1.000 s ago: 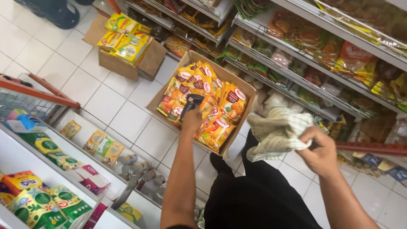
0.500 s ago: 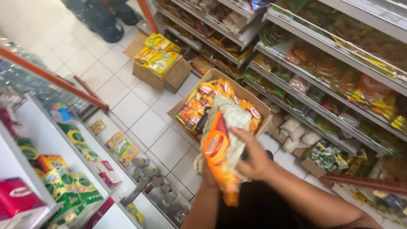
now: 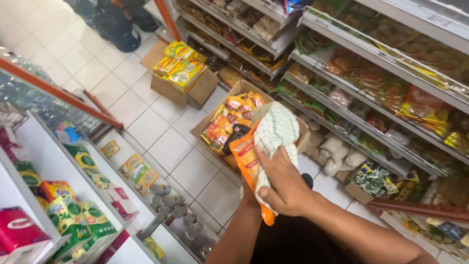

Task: The person picks up individual packets of food seasoning from a cardboard box, wipes each packet thoroughly with a cloth by hand, and then places the cleaned packets onto a store shelf.

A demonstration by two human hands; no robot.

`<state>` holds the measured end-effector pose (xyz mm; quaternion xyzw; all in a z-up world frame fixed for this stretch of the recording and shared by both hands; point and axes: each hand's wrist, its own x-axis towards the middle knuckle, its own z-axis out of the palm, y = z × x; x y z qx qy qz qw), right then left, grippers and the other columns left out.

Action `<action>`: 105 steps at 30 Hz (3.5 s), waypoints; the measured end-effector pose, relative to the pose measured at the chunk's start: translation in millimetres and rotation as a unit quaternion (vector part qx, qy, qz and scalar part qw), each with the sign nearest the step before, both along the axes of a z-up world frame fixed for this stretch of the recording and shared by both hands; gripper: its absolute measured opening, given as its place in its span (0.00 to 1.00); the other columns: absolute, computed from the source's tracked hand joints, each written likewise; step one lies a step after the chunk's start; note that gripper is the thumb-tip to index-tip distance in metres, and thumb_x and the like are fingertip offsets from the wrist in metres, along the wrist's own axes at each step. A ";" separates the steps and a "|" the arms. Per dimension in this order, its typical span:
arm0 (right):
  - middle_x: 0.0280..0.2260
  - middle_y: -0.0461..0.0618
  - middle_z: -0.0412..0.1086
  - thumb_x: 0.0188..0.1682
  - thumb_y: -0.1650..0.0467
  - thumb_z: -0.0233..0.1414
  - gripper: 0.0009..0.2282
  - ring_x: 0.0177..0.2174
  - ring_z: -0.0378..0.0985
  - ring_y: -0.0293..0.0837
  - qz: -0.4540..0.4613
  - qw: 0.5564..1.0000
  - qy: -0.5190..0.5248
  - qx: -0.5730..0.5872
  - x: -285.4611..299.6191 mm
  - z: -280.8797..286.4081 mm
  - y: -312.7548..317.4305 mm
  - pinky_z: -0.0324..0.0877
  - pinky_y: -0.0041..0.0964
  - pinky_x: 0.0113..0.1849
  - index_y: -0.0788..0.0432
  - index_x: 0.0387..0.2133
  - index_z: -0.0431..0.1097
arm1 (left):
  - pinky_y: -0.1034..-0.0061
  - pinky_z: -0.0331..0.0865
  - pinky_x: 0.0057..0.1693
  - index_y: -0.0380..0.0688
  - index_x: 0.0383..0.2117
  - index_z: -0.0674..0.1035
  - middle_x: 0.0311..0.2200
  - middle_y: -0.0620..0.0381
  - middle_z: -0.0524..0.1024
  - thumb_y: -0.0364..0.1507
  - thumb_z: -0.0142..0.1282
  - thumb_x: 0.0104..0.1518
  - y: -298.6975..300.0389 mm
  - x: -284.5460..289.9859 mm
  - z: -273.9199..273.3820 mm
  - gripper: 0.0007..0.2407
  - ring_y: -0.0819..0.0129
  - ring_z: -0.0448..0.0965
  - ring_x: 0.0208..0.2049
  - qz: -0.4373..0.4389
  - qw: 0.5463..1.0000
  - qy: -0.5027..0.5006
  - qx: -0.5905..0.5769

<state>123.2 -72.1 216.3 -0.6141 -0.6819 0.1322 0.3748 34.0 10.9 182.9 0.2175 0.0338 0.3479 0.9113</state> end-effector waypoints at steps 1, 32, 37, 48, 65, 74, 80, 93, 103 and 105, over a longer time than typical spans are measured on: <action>0.55 0.78 0.58 0.56 0.53 0.35 0.36 0.55 0.59 0.76 -0.013 0.999 -0.004 0.044 -1.3 7.2 -0.3 0.48 0.66 0.62 0.72 0.68 0.43 | 0.58 0.63 0.66 0.33 0.63 0.67 0.59 0.44 0.70 0.44 0.41 0.68 -1.5 1.6 1.8 0.26 0.53 0.70 0.60 -0.006 1.000 -0.001 0.005; 0.44 0.70 0.61 0.58 0.55 0.38 0.35 0.40 0.65 0.64 -0.081 0.995 0.012 0.062 -27.5 -29.9 -68.0 0.61 0.56 0.48 0.73 0.68 0.45 | 0.55 0.57 0.70 0.37 0.68 0.59 0.66 0.44 0.63 0.49 0.34 0.67 -44.0 -9.3 -2.7 0.30 0.51 0.64 0.66 -0.051 0.999 0.002 -0.010; 0.48 0.67 0.60 0.58 0.53 0.34 0.35 0.48 0.65 0.64 -0.092 0.994 0.038 0.055 -2.2 -15.2 -61.0 0.58 0.52 0.55 0.71 0.69 0.46 | 0.54 0.58 0.72 0.36 0.70 0.55 0.68 0.43 0.61 0.46 0.41 0.70 -67.1 -29.2 -34.0 0.30 0.50 0.64 0.68 0.024 0.962 0.082 0.258; 0.72 0.53 0.41 0.57 0.60 0.47 0.34 0.70 0.43 0.46 -0.099 0.875 0.474 -0.012 -30.1 -56.8 -64.5 0.42 0.42 0.66 0.61 0.72 0.38 | 0.60 0.41 0.79 0.31 0.73 0.47 0.77 0.42 0.43 0.54 0.34 0.71 -62.7 -19.9 35.4 0.38 0.51 0.45 0.79 0.160 0.847 0.212 0.460; 0.22 0.50 0.71 0.58 0.67 0.51 0.11 0.25 0.67 0.36 -0.392 0.872 0.285 -0.070 26.2 -65.1 -156.1 0.70 0.34 0.30 0.66 0.33 0.72 | 0.61 0.67 0.64 0.36 0.61 0.66 0.59 0.48 0.70 0.37 0.59 0.61 -115.2 -12.9 -34.0 0.26 0.59 0.73 0.60 -0.083 0.988 0.091 0.092; 0.29 0.53 0.76 0.56 0.68 0.47 0.10 0.32 0.77 0.35 -0.403 0.869 0.281 0.055 38.6 -64.6 -274.6 0.72 0.34 0.34 0.64 0.42 0.70 | 0.65 0.75 0.56 0.30 0.55 0.72 0.50 0.46 0.77 0.25 0.54 0.61 -229.5 36.3 -28.8 0.17 0.60 0.80 0.49 -0.082 0.975 0.207 0.025; 0.20 0.56 0.71 0.61 0.66 0.46 0.14 0.22 0.72 0.41 -0.515 0.820 0.247 -0.029 48.9 -114.0 -347.5 0.69 0.37 0.27 0.64 0.33 0.72 | 0.63 0.72 0.58 0.29 0.56 0.71 0.51 0.47 0.76 0.26 0.54 0.62 -282.0 42.5 -21.5 0.17 0.61 0.78 0.51 -0.141 0.968 0.204 0.047; 0.41 0.52 0.78 0.55 0.64 0.47 0.18 0.37 0.82 0.41 -0.393 0.583 0.709 0.059 22.4 -78.2 -435.8 0.77 0.38 0.42 0.67 0.50 0.70 | 0.55 0.67 0.64 0.34 0.61 0.66 0.59 0.44 0.71 0.29 0.53 0.64 -347.3 53.4 -12.8 0.21 0.52 0.72 0.60 -0.200 0.974 0.079 -0.077; 0.41 0.55 0.75 0.57 0.67 0.50 0.16 0.38 0.79 0.42 -0.500 0.574 0.600 0.247 -1.9 -67.0 -461.9 0.76 0.40 0.41 0.70 0.49 0.68 | 0.59 0.64 0.65 0.36 0.60 0.70 0.57 0.50 0.73 0.18 0.56 0.60 -376.7 49.5 -37.9 0.20 0.58 0.72 0.60 -0.316 0.936 0.154 0.026; 0.39 0.54 0.75 0.59 0.65 0.48 0.16 0.37 0.79 0.42 -0.533 0.562 0.569 0.277 -5.1 -75.3 -475.4 0.76 0.39 0.40 0.71 0.47 0.69 | 0.59 0.65 0.65 0.38 0.60 0.70 0.57 0.51 0.74 0.18 0.55 0.59 -388.6 56.5 -35.6 0.21 0.58 0.72 0.60 -0.353 0.923 0.149 0.021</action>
